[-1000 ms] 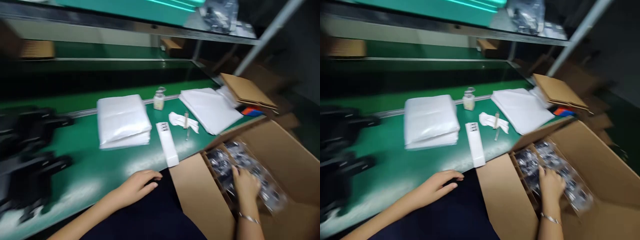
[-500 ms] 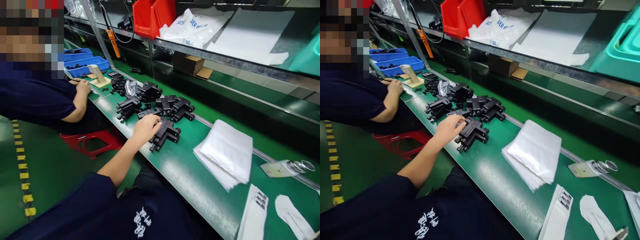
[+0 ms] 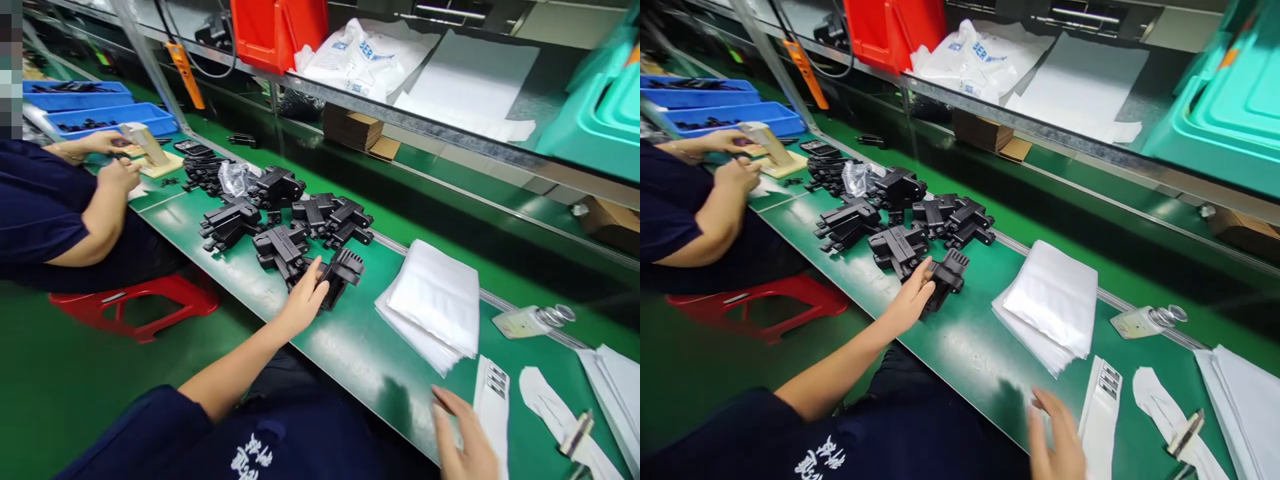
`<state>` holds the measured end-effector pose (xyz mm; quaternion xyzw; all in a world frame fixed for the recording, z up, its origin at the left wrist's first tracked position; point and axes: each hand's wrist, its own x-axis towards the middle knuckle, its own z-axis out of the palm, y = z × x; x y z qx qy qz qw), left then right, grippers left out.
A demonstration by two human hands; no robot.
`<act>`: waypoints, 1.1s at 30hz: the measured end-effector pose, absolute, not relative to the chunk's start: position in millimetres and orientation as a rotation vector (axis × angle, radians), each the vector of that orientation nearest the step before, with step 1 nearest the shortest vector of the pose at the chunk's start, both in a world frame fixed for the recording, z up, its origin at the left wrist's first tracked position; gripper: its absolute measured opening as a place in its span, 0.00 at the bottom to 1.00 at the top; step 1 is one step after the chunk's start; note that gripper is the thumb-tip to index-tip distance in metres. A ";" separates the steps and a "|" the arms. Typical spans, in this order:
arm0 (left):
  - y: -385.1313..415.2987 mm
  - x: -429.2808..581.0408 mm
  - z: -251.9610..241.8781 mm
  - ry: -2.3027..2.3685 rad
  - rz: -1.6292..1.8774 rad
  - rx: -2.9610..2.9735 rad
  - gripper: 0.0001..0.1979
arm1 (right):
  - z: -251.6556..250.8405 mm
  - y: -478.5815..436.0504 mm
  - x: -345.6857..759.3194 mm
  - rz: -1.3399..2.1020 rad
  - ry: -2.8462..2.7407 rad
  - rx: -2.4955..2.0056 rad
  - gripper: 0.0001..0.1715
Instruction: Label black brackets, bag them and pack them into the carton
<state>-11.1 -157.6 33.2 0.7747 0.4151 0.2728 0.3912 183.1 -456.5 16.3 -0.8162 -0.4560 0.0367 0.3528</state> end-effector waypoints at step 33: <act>-261.7 41.3 -1.1 0.363 0.395 1.875 0.35 | 3.4 -457.8 193.2 0.904 -0.282 -1.460 0.25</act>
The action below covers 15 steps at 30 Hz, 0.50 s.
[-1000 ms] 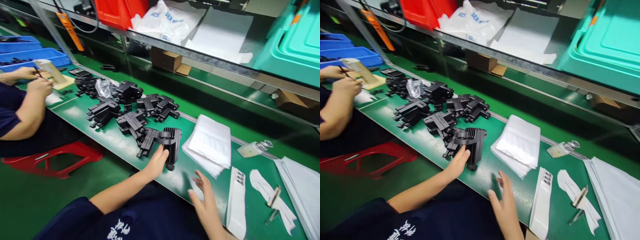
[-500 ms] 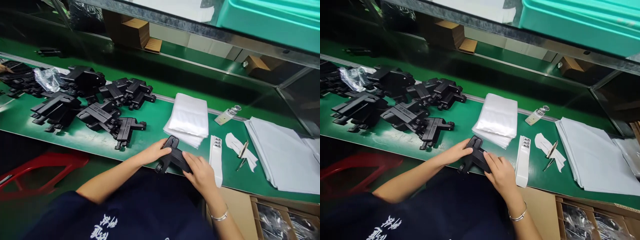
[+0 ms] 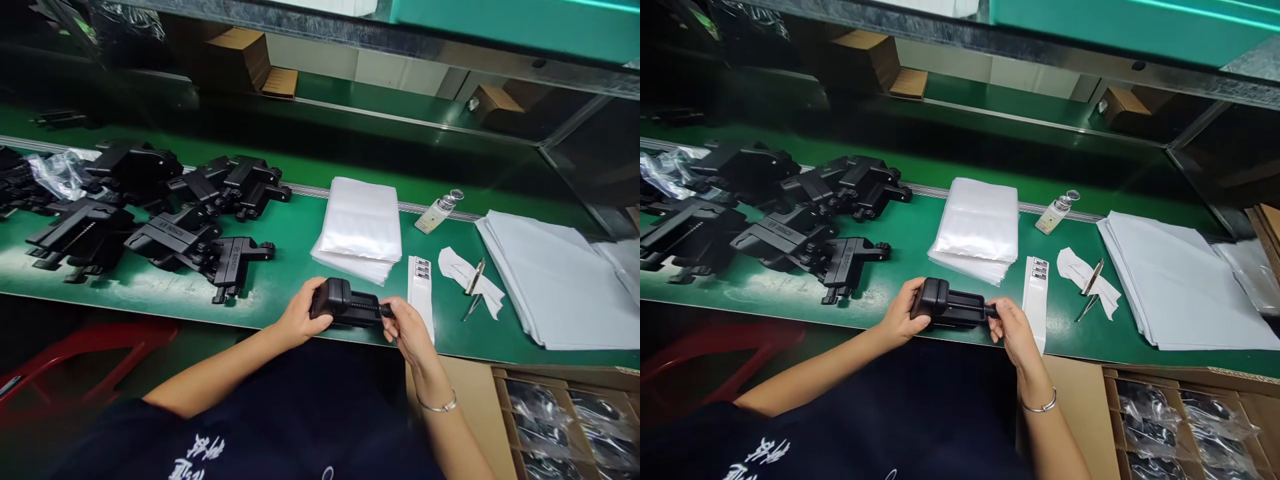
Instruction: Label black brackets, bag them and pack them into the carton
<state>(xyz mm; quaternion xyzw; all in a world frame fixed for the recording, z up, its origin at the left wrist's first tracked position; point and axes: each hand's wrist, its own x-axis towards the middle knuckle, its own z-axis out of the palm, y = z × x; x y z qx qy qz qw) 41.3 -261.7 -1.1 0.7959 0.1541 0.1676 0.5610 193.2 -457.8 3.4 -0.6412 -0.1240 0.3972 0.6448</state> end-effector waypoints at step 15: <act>-261.7 52.7 7.1 0.259 0.193 1.710 0.31 | -16.3 -486.2 192.6 0.546 -0.755 -1.653 0.27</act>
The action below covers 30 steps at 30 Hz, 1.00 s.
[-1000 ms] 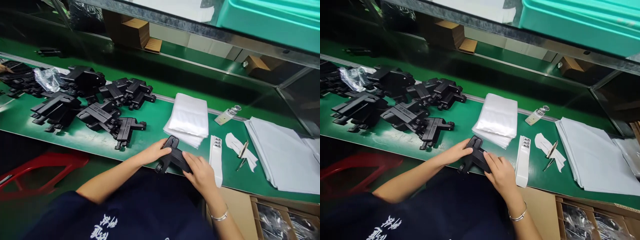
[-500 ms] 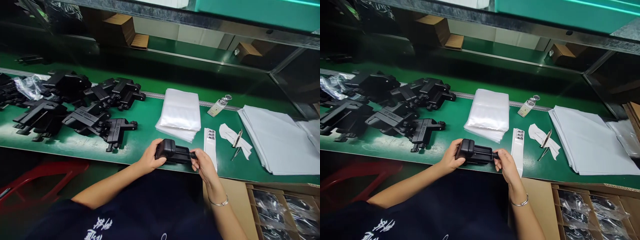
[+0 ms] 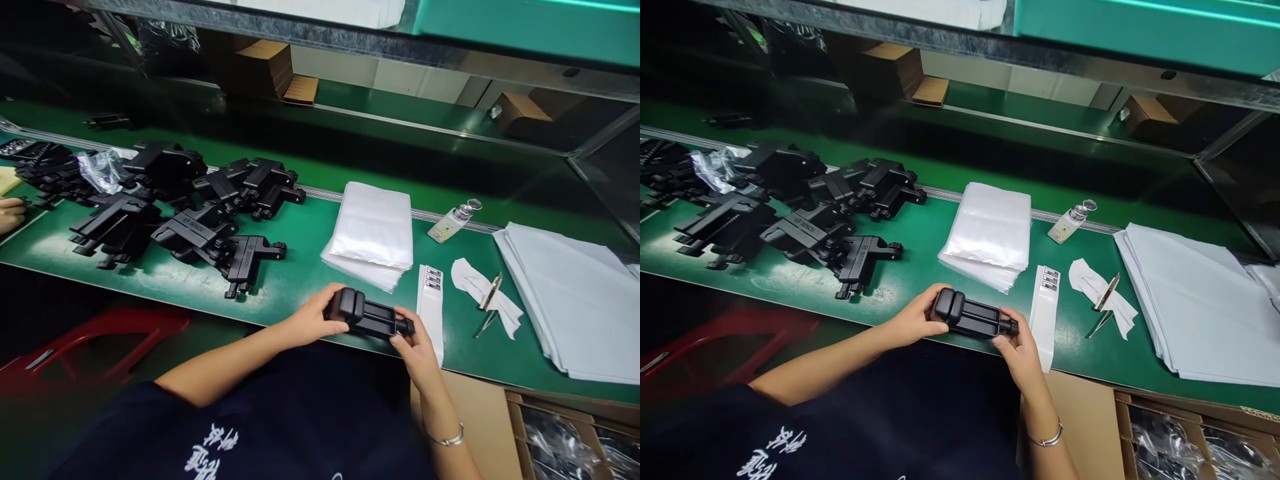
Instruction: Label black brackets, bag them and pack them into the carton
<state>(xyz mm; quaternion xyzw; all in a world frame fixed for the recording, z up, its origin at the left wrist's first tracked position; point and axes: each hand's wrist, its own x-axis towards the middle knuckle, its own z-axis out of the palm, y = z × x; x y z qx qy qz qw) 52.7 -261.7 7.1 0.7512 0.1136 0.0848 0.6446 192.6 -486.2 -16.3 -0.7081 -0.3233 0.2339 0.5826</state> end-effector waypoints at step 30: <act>-233.6 24.4 24.0 -0.188 0.570 2.026 0.30 | 19.0 -476.9 205.9 -0.317 -1.652 -1.793 0.26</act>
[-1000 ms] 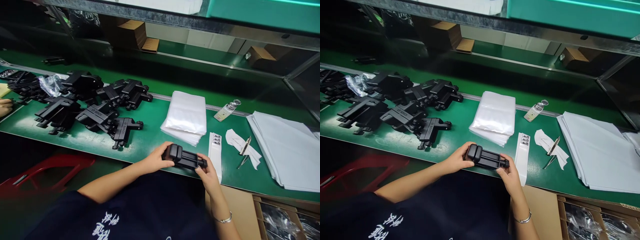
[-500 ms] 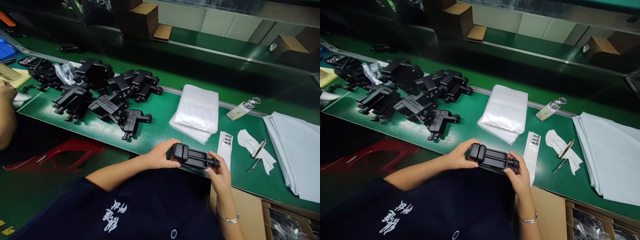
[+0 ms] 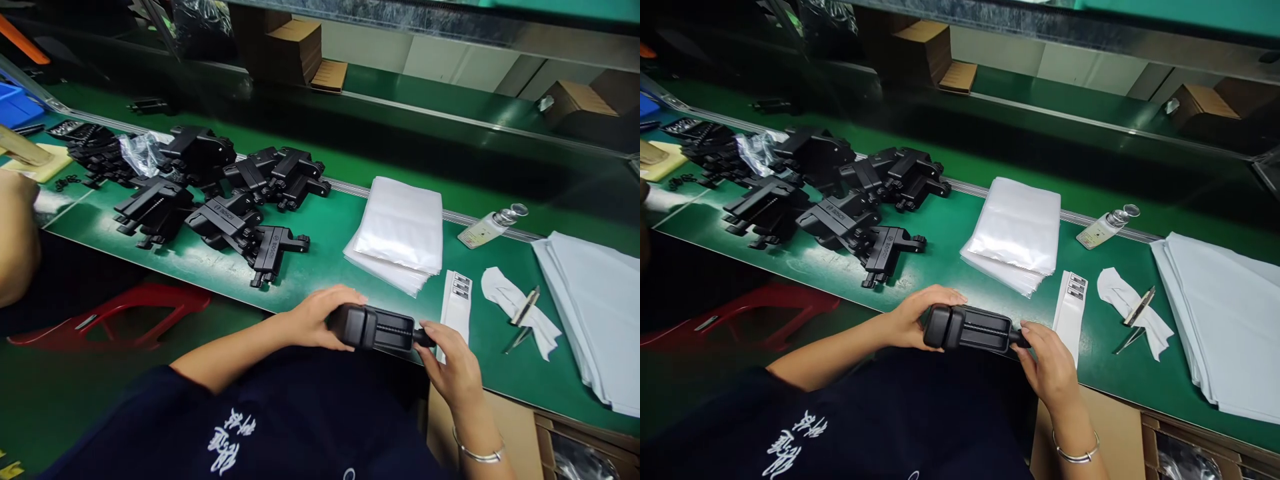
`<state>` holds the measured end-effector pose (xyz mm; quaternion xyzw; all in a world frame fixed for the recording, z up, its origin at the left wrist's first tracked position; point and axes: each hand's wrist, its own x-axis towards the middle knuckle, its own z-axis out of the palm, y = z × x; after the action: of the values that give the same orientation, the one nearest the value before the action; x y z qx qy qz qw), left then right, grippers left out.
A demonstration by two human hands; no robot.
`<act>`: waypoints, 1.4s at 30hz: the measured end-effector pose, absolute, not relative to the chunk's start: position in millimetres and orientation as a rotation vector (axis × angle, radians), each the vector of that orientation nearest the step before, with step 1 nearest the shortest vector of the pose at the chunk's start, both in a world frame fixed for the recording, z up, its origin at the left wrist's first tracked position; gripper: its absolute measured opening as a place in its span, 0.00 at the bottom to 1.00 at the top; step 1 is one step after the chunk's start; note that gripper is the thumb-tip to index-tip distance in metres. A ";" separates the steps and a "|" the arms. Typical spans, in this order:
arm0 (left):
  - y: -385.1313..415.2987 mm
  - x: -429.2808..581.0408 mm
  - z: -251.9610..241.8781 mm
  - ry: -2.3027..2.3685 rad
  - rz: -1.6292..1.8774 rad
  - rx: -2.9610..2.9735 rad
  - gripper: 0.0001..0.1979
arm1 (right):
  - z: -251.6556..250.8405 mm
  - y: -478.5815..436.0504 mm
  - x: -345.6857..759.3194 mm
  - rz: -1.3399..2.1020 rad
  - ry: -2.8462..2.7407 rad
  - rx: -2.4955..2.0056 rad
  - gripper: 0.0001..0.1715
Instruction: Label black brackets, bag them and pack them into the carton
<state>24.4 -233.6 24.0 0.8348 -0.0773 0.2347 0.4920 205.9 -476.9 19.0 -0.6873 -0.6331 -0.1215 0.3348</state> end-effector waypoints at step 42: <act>-245.8 27.2 -2.7 0.564 0.512 1.568 0.35 | 19.3 -430.3 171.8 0.676 -0.612 -1.588 0.17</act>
<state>27.2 -245.8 -2.7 0.6884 0.2476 0.2247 0.6437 171.8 -430.3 19.3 -0.6875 -0.2649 0.2927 0.6095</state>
